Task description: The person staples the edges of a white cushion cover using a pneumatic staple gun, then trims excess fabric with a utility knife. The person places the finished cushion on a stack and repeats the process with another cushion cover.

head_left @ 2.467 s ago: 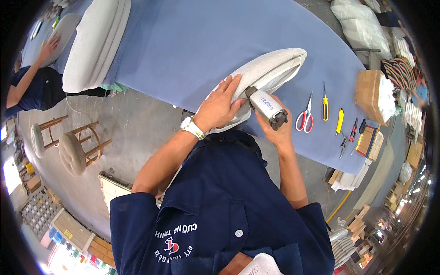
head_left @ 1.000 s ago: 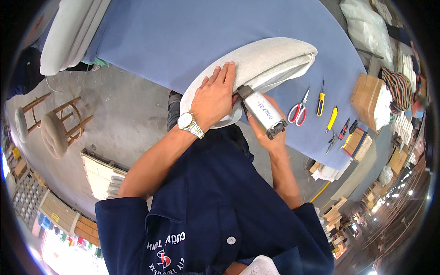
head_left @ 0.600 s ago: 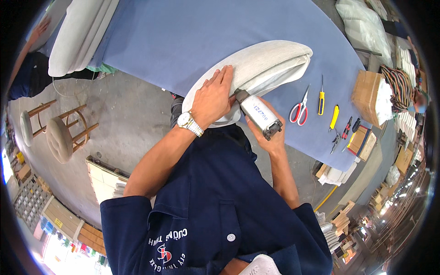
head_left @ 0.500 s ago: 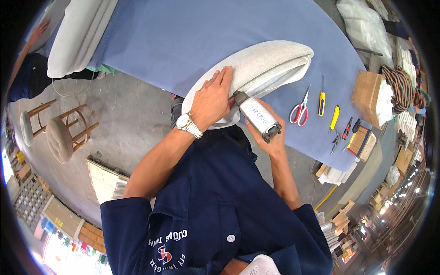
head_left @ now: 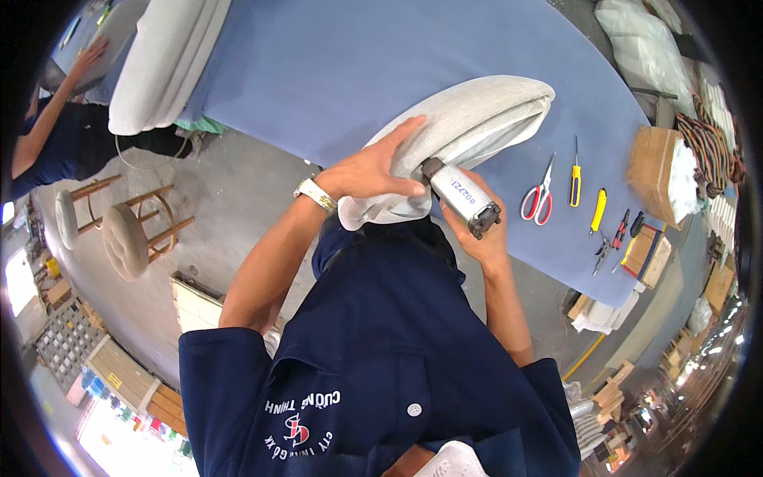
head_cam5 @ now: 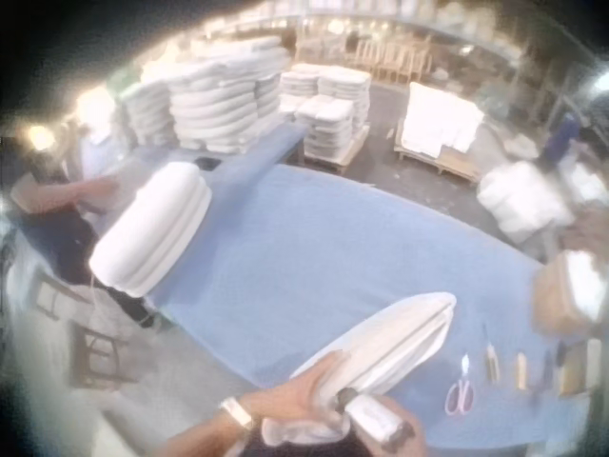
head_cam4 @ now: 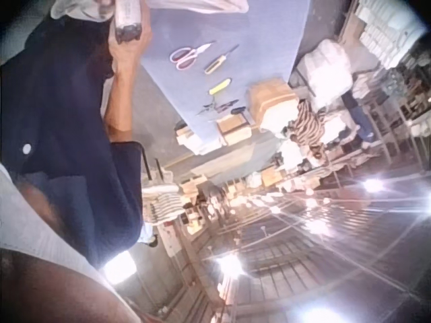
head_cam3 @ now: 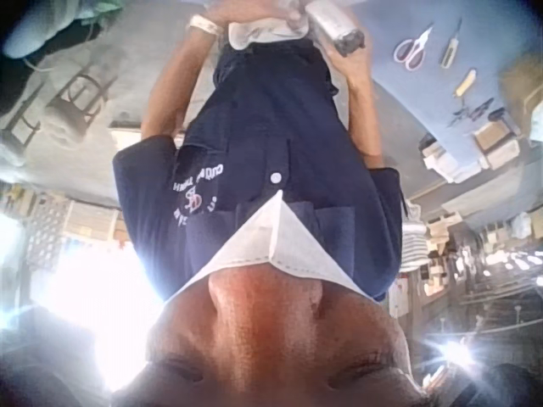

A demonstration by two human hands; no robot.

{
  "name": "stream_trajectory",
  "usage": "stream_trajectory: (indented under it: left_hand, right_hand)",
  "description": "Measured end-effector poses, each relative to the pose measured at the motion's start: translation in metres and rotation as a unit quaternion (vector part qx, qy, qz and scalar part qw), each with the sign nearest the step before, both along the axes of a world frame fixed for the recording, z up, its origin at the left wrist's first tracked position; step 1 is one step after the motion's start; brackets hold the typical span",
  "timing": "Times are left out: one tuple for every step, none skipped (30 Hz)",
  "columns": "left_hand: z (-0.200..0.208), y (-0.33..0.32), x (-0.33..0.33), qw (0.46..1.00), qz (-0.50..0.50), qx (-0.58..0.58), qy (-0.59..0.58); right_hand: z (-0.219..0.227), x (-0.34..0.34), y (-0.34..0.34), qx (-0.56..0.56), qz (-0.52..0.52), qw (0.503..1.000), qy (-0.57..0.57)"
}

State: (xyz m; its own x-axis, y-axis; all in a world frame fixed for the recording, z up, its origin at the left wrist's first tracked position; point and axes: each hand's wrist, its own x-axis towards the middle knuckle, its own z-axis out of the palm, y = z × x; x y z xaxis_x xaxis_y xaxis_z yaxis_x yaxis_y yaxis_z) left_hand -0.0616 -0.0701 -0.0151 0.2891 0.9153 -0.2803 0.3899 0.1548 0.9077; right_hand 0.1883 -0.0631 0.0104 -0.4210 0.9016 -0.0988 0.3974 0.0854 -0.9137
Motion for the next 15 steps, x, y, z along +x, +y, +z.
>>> stream_trajectory:
  left_hand:
    - [0.000, 0.003, -0.009, 0.997, 0.001, -0.036, -0.061]
    - [-0.021, -0.002, -0.010, 0.999, -0.007, 0.005, -0.044]
    - [-0.020, -0.002, -0.006, 1.000, 0.001, 0.008, -0.002]
    - [-0.019, -0.004, 0.001, 0.999, 0.009, 0.011, 0.040]
    - [-0.015, -0.010, 0.009, 0.997, 0.021, 0.010, 0.079]
    - [-0.011, -0.013, 0.013, 0.991, 0.034, 0.008, 0.131]
    - [-0.006, -0.015, 0.019, 0.986, 0.048, 0.007, 0.159]
    - [-0.001, -0.016, 0.024, 0.980, 0.062, 0.007, 0.189]
    - [0.004, -0.015, 0.026, 0.973, 0.076, 0.008, 0.218]
    - [0.010, -0.010, 0.025, 0.970, 0.071, -0.016, 0.232]
    - [0.020, -0.007, 0.024, 0.966, 0.065, -0.043, 0.247]
    - [0.025, -0.005, 0.023, 0.961, 0.058, -0.070, 0.261]
    - [0.027, -0.006, 0.023, 0.960, 0.057, -0.070, 0.264]
    - [0.029, -0.006, 0.021, 0.960, 0.057, -0.068, 0.266]
    - [0.031, -0.006, 0.020, 0.959, 0.057, -0.066, 0.268]
  right_hand:
    - [-0.001, -0.001, 0.000, 0.000, -0.004, 1.000, 0.007]
    - [0.000, -0.004, 0.000, 0.015, 0.003, 1.000, 0.013]
    - [0.002, -0.006, 0.001, 0.029, 0.005, 0.999, 0.015]
    - [0.004, -0.008, 0.002, 0.042, 0.007, 0.999, 0.018]
    - [0.005, -0.010, 0.000, 0.047, -0.001, 0.999, 0.018]
    - [0.007, -0.015, -0.002, 0.052, -0.010, 0.998, 0.017]
    - [0.008, -0.017, -0.003, 0.057, -0.019, 0.998, 0.017]
    - [0.006, -0.018, -0.004, 0.056, -0.021, 0.998, 0.020]
    - [0.003, -0.018, -0.005, 0.056, -0.023, 0.998, 0.024]
    - [0.002, -0.018, -0.005, 0.055, -0.025, 0.998, 0.027]
    - [0.001, -0.017, -0.005, 0.056, -0.023, 0.998, 0.026]
    - [0.000, -0.018, -0.005, 0.058, -0.021, 0.998, 0.024]
    - [0.000, -0.018, -0.005, 0.059, -0.019, 0.998, 0.023]
    - [0.002, -0.017, -0.004, 0.052, -0.012, 0.998, 0.020]
    - [0.006, -0.016, -0.004, 0.045, -0.004, 0.999, 0.018]
